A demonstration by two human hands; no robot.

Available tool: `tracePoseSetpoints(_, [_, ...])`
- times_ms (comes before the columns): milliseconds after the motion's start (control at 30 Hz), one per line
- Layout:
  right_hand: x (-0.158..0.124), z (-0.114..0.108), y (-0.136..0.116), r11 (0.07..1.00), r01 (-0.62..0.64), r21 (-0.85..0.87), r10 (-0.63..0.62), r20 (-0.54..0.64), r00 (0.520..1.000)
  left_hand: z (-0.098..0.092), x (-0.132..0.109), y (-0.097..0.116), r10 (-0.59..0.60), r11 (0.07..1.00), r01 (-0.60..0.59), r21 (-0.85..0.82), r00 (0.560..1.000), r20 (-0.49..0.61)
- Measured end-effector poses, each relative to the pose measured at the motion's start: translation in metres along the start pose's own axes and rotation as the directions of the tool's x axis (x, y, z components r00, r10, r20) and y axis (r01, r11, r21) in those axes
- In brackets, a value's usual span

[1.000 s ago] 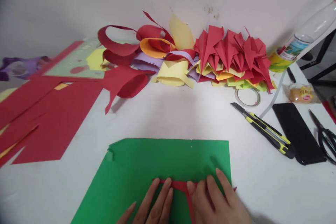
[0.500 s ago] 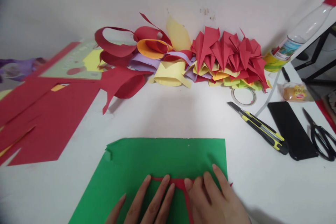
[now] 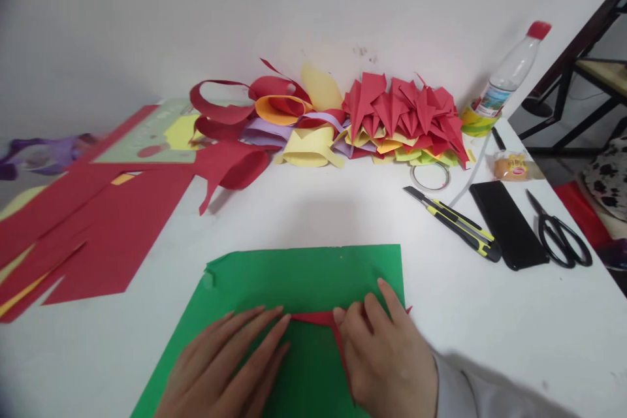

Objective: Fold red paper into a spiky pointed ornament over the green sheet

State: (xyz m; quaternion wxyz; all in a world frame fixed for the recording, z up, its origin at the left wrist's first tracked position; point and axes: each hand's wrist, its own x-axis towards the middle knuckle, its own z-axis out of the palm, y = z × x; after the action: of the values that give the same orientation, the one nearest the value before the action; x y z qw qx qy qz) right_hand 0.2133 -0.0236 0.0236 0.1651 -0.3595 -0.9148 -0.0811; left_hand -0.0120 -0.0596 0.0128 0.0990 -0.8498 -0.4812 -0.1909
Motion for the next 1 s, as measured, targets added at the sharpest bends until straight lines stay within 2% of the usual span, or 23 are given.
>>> tracePoseSetpoints(100, [0.001,-0.001,0.001,1.000,0.011,0.002,-0.011,-0.003,1.000,0.001,0.019,-0.013,0.019,0.999,-0.020,-0.033,0.999,-0.028])
tracePoseSetpoints(267, [0.002,-0.002,0.005,0.999,0.003,0.038,-0.003,-0.006,1.000,0.004,0.040,-0.026,0.240,0.956,-0.222,-0.190,0.968,0.077])
tracePoseSetpoints(433, [0.002,-0.003,0.005,0.999,-0.009,0.049,0.009,0.009,1.000,0.001,0.036,-0.022,0.393,0.919,-0.393,-0.026,0.912,0.120])
tracePoseSetpoints(567, [0.002,-0.004,0.005,0.999,-0.009,0.052,0.008,0.019,1.000,0.000,0.028,-0.017,0.395,0.911,-0.410,0.043,0.898,0.194])
tracePoseSetpoints(733, [0.003,-0.005,0.006,0.999,0.006,0.043,-0.007,0.034,0.999,0.001,0.024,-0.027,0.367,0.928,-0.369,-0.050,0.888,0.276])
tracePoseSetpoints(800, [0.003,-0.005,0.007,0.998,0.002,0.057,-0.004,0.038,0.999,0.001,0.029,-0.030,0.356,0.934,-0.348,-0.080,0.894,0.271])
tracePoseSetpoints(900, [0.002,-0.005,0.009,0.996,-0.013,0.083,0.008,0.060,0.998,0.002,0.044,-0.024,0.370,0.929,-0.358,-0.095,0.905,0.208])
tracePoseSetpoints(1000, [0.001,-0.006,0.015,0.993,-0.023,0.114,0.010,0.117,0.993,0.005,0.059,-0.013,0.442,0.896,-0.423,-0.134,0.879,0.182])
